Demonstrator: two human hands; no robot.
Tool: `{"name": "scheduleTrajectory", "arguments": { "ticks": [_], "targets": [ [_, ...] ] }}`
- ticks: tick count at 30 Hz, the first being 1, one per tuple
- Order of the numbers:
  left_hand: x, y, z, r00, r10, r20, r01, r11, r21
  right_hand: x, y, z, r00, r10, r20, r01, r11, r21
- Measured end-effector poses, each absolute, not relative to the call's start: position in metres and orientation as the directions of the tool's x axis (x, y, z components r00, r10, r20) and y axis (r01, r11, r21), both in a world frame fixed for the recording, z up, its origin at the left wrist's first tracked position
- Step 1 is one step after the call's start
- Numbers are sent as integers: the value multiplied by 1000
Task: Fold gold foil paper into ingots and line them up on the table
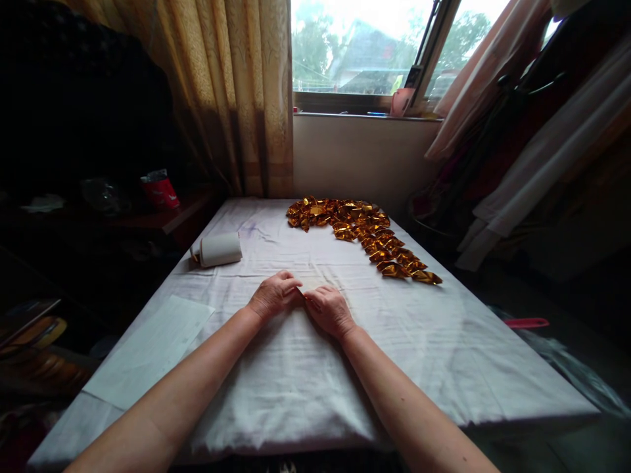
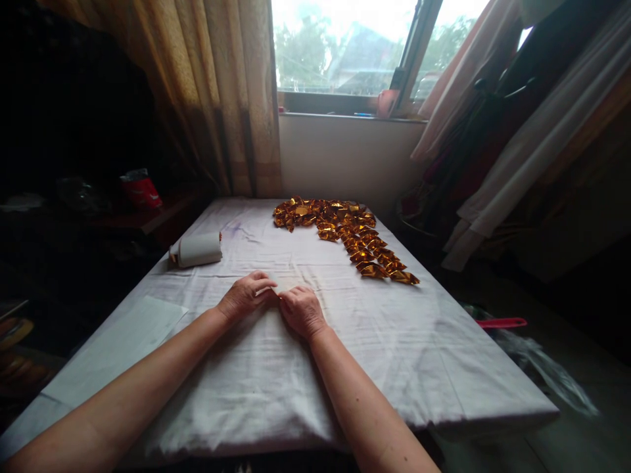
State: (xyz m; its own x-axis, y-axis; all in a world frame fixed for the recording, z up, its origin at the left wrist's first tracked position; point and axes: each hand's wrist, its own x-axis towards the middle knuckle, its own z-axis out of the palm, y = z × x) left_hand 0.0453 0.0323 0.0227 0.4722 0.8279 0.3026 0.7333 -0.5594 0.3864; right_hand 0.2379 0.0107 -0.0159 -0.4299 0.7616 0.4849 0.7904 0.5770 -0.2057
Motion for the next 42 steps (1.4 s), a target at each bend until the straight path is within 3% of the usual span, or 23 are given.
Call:
{"name": "scheduleTrajectory", "arguments": {
  "ticks": [6, 12, 17, 23, 32, 37, 42],
  "targets": [
    [39, 30, 16, 514, 778, 361, 685, -626, 373, 228, 9, -12, -437, 736, 517, 802, 579, -148],
    [25, 31, 3, 516, 775, 366, 682, -630, 372, 223, 10, -12, -455, 740, 495, 765, 609, -207],
    [12, 37, -5, 488, 771, 409, 589, -636, 498, 231, 15, -13, -473, 745, 470, 744, 624, -241],
    [3, 44, -3, 534, 747, 396, 510, -658, 554, 238, 25, -10, -553, 710, 436, 728, 666, -160],
    [-3, 60, 1, 635, 682, 363, 543, -728, 418, 230, 31, -9, -634, 568, 525, 674, 739, 14],
    [1, 55, 0, 609, 709, 356, 655, -703, 279, 224, 37, -8, -689, 567, 451, 616, 786, -48],
    [9, 41, 0, 543, 770, 336, 720, -633, 286, 226, 36, -7, -682, 582, 443, 591, 795, -135]
  ]
}}
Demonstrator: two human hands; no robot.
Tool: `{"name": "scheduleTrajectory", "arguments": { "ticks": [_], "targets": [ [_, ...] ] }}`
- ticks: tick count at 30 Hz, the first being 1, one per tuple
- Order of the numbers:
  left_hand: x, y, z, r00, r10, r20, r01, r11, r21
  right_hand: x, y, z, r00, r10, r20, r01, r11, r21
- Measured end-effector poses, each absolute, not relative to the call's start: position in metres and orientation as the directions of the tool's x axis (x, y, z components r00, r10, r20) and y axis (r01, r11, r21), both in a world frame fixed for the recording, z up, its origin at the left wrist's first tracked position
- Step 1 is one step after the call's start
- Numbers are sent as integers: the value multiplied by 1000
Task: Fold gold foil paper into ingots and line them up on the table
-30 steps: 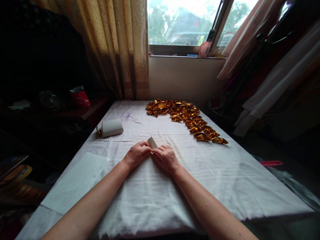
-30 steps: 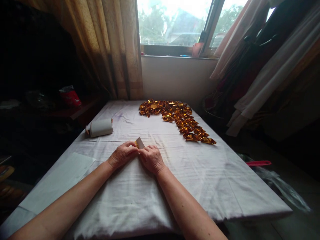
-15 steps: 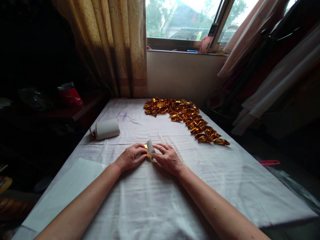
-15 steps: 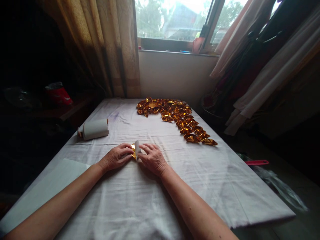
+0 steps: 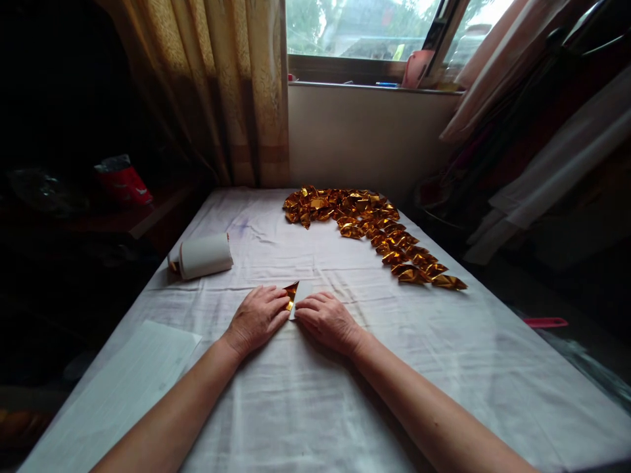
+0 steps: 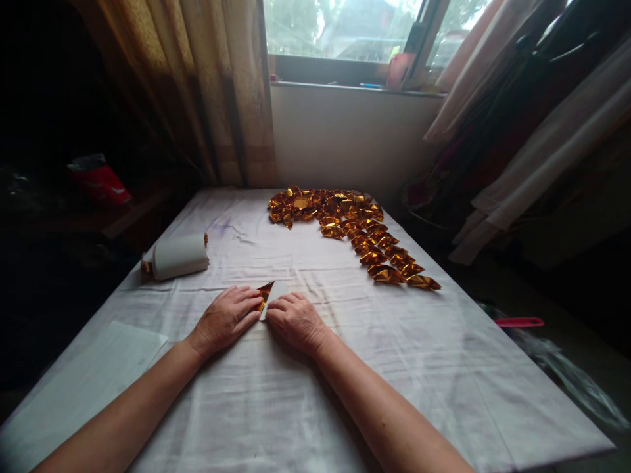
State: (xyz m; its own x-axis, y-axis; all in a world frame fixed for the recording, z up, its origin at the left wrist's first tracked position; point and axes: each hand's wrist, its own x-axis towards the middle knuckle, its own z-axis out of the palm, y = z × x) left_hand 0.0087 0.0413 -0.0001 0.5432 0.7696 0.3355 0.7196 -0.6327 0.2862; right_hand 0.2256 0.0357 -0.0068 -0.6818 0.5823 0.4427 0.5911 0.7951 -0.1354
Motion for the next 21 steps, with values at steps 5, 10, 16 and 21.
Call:
{"name": "scheduleTrajectory", "arguments": {
  "ticks": [5, 10, 16, 21],
  "targets": [
    [11, 36, -3, 482, 813, 326, 755, -574, 317, 231, 30, -7, -607, 650, 457, 589, 754, -290],
    [13, 33, -4, 450, 842, 297, 779, -533, 330, 234, 31, -13, -544, 688, 480, 555, 724, -409],
    [14, 32, -2, 450, 846, 284, 770, -529, 356, 226, 34, -17, -433, 791, 433, 622, 609, -492],
    [13, 32, 0, 463, 830, 312, 753, -554, 356, 217, 34, -16, -347, 851, 395, 690, 517, -507]
  ]
}}
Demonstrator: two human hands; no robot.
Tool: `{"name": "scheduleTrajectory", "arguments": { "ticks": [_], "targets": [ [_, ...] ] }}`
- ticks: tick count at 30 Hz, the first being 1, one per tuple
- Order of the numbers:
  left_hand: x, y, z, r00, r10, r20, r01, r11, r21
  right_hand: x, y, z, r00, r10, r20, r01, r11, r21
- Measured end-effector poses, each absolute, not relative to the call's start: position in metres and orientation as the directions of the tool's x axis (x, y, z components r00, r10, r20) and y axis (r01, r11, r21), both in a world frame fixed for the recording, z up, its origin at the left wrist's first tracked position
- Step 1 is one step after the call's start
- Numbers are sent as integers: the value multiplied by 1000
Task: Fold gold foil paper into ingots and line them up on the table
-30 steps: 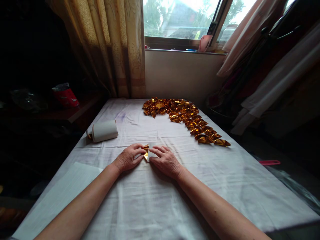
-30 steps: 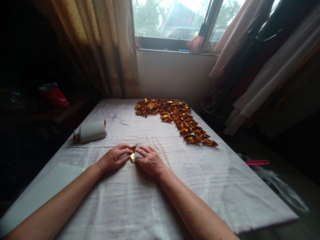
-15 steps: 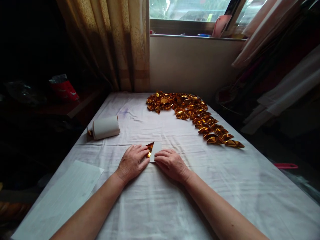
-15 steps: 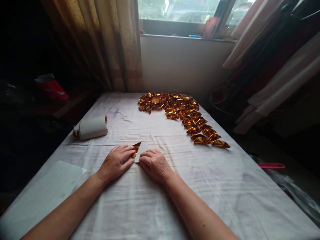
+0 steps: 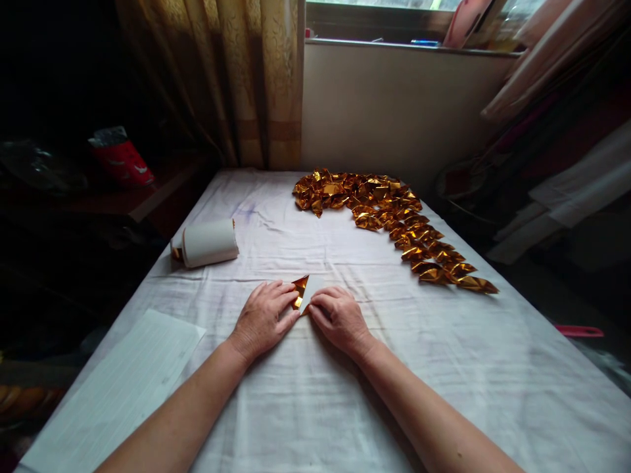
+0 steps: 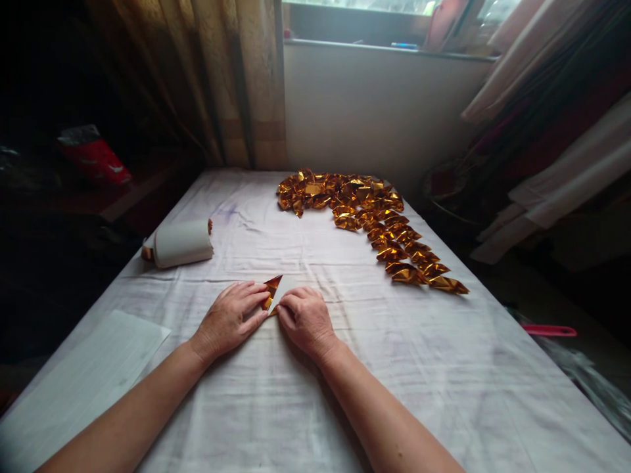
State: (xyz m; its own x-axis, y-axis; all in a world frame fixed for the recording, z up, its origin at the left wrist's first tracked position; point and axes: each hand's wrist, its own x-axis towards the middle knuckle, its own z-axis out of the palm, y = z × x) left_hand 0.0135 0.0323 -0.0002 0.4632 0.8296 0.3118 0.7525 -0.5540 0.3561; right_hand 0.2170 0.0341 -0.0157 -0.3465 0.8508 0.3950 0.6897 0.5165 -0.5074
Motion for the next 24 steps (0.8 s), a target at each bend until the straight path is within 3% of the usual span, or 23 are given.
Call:
{"name": "scheduleTrajectory", "arguments": {
  "ticks": [24],
  "targets": [
    [14, 32, 1, 455, 829, 326, 756, -553, 350, 211, 40, -13, -332, 868, 368, 749, 480, -457]
  ]
}}
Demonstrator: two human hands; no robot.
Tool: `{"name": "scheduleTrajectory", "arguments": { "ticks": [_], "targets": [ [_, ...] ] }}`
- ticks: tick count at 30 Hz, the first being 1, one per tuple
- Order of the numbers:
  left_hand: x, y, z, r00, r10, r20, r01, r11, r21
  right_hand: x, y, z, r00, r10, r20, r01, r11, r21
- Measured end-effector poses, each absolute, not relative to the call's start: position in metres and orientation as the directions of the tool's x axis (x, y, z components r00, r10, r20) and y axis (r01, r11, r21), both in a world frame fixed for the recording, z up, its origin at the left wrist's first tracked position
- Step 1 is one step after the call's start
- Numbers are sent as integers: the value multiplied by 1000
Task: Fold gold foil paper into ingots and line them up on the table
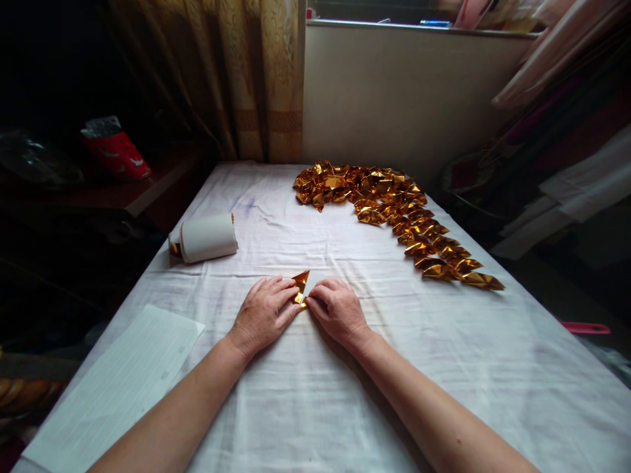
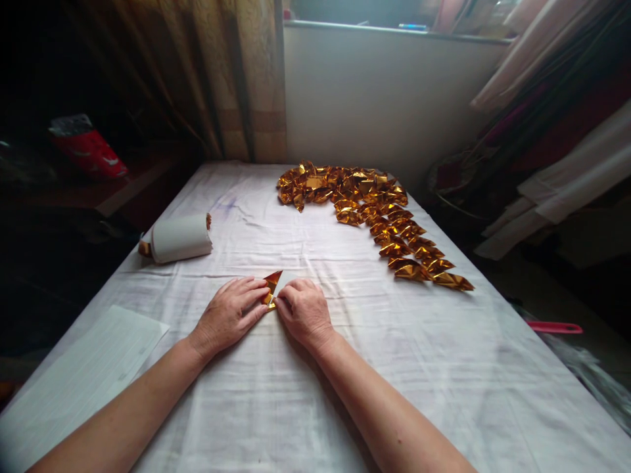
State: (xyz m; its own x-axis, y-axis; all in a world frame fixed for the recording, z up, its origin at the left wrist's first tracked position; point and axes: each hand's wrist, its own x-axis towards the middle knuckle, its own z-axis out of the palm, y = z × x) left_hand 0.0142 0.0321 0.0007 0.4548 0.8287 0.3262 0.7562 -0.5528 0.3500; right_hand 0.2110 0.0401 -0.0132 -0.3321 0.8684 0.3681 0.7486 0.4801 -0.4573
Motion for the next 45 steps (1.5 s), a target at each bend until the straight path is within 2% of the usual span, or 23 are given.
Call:
{"name": "scheduleTrajectory", "arguments": {
  "ticks": [25, 45],
  "targets": [
    [21, 28, -5, 370, 868, 329, 801, -478, 361, 208, 39, -14, -321, 871, 372, 779, 466, -420],
    [25, 27, -4, 342, 889, 306, 819, -441, 367, 211, 41, -18, -302, 885, 355, 739, 452, -499]
  ]
}}
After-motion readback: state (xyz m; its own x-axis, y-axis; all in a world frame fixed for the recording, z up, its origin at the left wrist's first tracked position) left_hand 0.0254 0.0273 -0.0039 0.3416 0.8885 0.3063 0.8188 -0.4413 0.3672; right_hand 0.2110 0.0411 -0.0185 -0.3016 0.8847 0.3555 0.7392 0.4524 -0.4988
